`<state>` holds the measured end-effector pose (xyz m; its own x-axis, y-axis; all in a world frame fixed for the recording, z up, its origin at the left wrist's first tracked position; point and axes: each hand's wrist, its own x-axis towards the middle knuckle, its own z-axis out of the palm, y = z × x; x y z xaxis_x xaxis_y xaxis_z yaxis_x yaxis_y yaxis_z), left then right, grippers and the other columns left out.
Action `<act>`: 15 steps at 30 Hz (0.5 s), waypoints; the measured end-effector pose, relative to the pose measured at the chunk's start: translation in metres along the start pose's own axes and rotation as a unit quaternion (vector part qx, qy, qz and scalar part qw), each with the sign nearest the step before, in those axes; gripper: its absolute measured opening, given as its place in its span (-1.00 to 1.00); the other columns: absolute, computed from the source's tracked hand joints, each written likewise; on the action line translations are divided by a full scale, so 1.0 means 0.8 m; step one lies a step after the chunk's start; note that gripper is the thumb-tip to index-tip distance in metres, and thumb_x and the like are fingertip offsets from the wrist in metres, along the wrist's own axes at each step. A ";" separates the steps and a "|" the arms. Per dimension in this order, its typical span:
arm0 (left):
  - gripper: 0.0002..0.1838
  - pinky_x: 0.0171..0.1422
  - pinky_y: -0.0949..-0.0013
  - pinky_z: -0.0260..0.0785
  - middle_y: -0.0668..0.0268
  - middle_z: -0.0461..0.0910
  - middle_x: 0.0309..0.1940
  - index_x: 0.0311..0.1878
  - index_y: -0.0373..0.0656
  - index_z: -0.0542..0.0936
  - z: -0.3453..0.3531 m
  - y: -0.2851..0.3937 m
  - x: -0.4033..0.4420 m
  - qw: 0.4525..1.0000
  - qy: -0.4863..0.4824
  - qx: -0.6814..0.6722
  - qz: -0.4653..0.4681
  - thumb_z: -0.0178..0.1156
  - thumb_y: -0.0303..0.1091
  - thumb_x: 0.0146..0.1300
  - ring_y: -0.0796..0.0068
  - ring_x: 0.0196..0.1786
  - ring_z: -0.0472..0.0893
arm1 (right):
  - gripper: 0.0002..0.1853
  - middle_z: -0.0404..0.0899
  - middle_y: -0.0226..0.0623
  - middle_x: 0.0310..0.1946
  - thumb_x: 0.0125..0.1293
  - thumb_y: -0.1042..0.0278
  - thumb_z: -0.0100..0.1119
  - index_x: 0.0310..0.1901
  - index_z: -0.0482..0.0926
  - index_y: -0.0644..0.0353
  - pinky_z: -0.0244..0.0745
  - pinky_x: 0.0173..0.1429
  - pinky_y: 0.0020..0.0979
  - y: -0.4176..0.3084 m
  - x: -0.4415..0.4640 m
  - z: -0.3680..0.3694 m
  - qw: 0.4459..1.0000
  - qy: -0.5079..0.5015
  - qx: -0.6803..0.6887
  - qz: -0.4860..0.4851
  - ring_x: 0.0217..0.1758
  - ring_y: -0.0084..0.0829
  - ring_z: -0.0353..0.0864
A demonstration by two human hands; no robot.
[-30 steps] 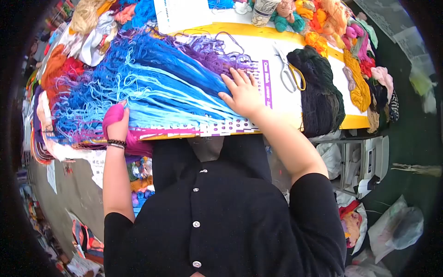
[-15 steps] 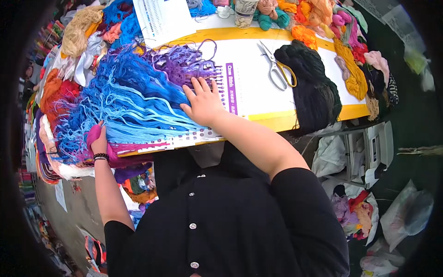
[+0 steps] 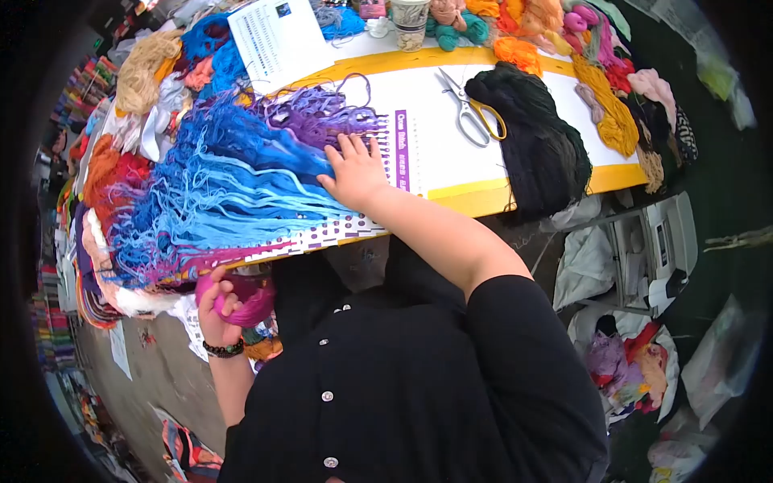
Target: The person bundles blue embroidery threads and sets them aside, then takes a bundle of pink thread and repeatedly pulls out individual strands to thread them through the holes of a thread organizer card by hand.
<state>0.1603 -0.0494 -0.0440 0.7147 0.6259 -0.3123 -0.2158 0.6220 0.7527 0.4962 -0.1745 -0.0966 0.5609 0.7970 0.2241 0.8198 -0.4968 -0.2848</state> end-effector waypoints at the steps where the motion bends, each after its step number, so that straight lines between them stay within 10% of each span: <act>1: -0.63 -0.34 0.46 0.41 0.19 0.64 -0.22 0.17 -0.26 0.41 0.005 -0.004 -0.003 0.998 -0.035 -0.025 -0.037 -0.03 -0.44 0.30 0.62 -0.56 0.42 | -0.44 0.23 -0.10 0.33 0.28 -0.03 0.06 0.25 0.36 0.07 -0.10 0.48 -0.01 -0.003 -0.001 -0.002 1.000 0.008 0.020 0.000 0.45 -0.12 0.10; 4: -0.65 -0.09 0.32 0.52 -0.01 0.61 -0.08 0.13 -0.33 0.41 0.048 -0.021 -0.009 0.998 -0.013 0.015 -0.061 -0.05 -0.49 0.28 0.28 -0.24 0.65 | -0.71 0.55 -0.15 -0.02 0.20 0.23 0.19 -0.09 0.57 0.17 0.35 0.17 -0.18 -0.036 -0.019 -0.035 0.970 0.099 0.192 -0.111 0.12 -0.12 0.48; 7: -0.62 -0.02 0.32 0.50 -0.03 0.63 -0.15 0.15 -0.38 0.39 0.080 -0.027 -0.008 0.993 -0.046 0.098 -0.037 -0.04 -0.49 0.27 0.24 -0.16 0.66 | -0.68 0.58 -0.12 -0.52 0.26 0.16 0.18 -0.43 0.61 0.29 0.46 -0.28 -0.28 -0.100 -0.049 -0.087 0.939 -0.096 0.325 -0.064 -0.39 -0.14 0.60; 12: -0.51 -0.11 0.43 0.53 0.15 0.57 -0.08 0.27 -0.30 0.34 0.115 -0.036 0.001 0.991 -0.079 0.110 -0.009 0.03 -0.61 0.24 0.43 -0.16 0.62 | -0.71 0.53 -0.35 -0.56 0.39 0.24 0.08 -0.28 0.58 0.35 0.37 -0.39 -0.48 -0.146 -0.084 -0.089 0.697 -0.315 0.640 0.071 -0.52 -0.61 0.45; 15: -0.50 -0.14 0.44 0.56 0.22 0.50 0.04 0.27 -0.25 0.36 0.117 -0.046 0.001 0.991 -0.086 0.105 -0.021 0.07 -0.62 0.23 0.52 -0.08 0.58 | -0.78 0.50 -0.39 -0.54 0.42 0.37 0.02 -0.23 0.54 0.39 0.34 -0.40 -0.57 -0.154 -0.093 -0.087 0.692 -0.312 0.644 0.095 -0.53 -0.64 0.43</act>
<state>0.2307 -0.1159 -0.0174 0.8268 0.5008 -0.2560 -0.0536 0.5232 0.8505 0.3619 -0.1964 -0.0129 0.1569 0.9520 -0.2629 -0.2695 -0.2148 -0.9387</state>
